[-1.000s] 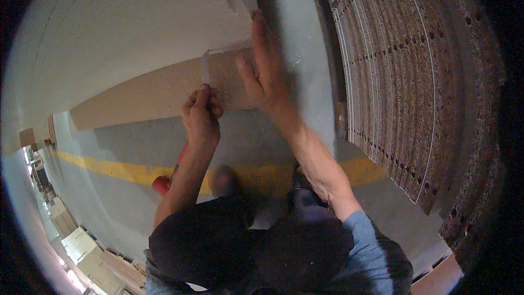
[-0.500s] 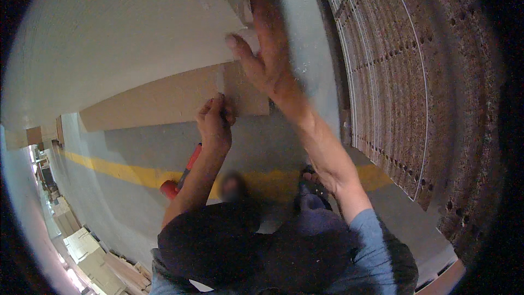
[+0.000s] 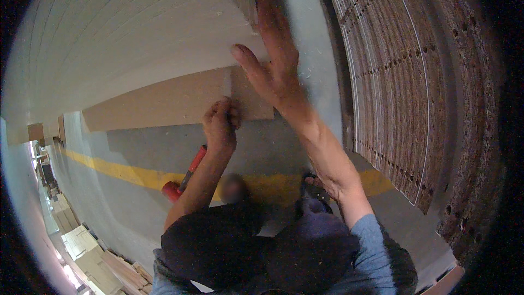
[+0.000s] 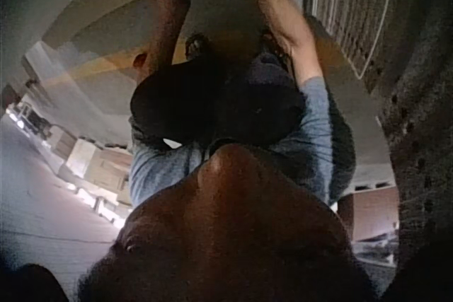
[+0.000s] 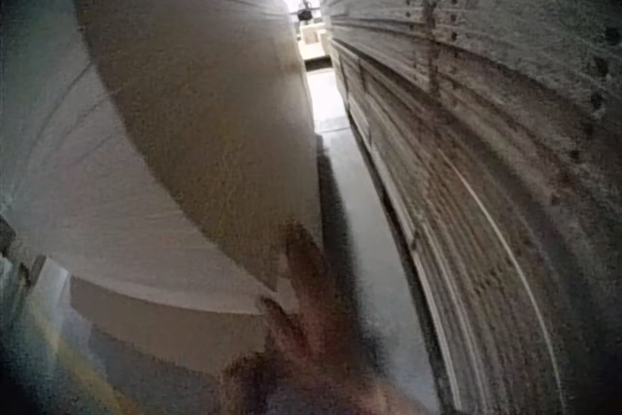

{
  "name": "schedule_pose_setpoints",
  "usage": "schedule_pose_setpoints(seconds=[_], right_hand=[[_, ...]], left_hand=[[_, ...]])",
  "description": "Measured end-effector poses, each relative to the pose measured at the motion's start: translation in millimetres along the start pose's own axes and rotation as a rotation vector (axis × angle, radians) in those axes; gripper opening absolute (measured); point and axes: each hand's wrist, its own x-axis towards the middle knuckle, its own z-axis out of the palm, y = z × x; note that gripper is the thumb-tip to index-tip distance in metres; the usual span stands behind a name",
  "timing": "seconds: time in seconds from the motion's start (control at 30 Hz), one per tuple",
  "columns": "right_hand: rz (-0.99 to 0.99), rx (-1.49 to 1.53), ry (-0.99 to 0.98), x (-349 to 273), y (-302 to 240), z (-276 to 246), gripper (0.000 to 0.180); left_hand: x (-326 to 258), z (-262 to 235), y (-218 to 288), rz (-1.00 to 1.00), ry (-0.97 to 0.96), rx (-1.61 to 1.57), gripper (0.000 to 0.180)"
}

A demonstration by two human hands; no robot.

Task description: The person peels and applies a thin white strip to the edge of a stack of large white panels and then uses a small blade to scrape the edges and corners of the panels while kneeling on the floor.

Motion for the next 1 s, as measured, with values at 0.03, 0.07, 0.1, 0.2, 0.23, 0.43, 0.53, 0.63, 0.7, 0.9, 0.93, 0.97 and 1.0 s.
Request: schedule_pose_setpoints(seconds=[0.03,0.07,0.1,0.2,0.23,0.43,0.53,0.63,0.7,0.9,0.93,0.97,1.0], right_hand=[[0.001,-0.010,0.001,-5,0,-3,0.069],[-0.008,-0.007,-0.006,-7,2,-7,0.068],[-0.017,-0.004,-0.012,-7,4,-12,0.066],[0.084,0.017,0.040,7,-1,-10,0.060],[0.132,0.026,0.069,17,0,-10,0.057],[0.335,0.511,0.000,42,22,-19,0.037],[0.276,0.514,-0.007,46,28,-24,0.029],[0.433,0.483,0.031,40,11,-32,0.021],[0.573,0.505,0.057,29,-4,-38,0.018],[0.879,0.590,-0.162,7,-29,-60,0.026],[0.903,0.593,-0.170,10,-29,-59,0.027],[0.928,0.597,-0.179,13,-28,-57,0.027],[0.882,0.593,-0.136,14,-26,-55,0.029]], left_hand=[[-1,0,1,-0.001,-0.012,0.019,0.020],[-3,1,3,-0.003,-0.024,0.038,0.020],[-4,2,4,-0.004,-0.037,0.058,0.020],[-4,-4,3,0.046,-0.091,0.094,0.021],[-4,-3,4,0.040,-0.086,0.094,0.021],[-1,-6,0,0.000,-0.053,0.096,0.022],[-8,1,6,0.065,-0.099,0.168,0.023],[-19,8,29,0.155,-0.202,0.231,0.024],[-28,19,53,0.197,-0.269,0.179,0.024],[-33,56,105,0.199,-0.566,0.386,0.023],[-32,62,110,0.217,-0.560,0.425,0.023],[-32,67,113,0.236,-0.553,0.464,0.023],[-30,71,115,0.255,-0.546,0.503,0.023]])
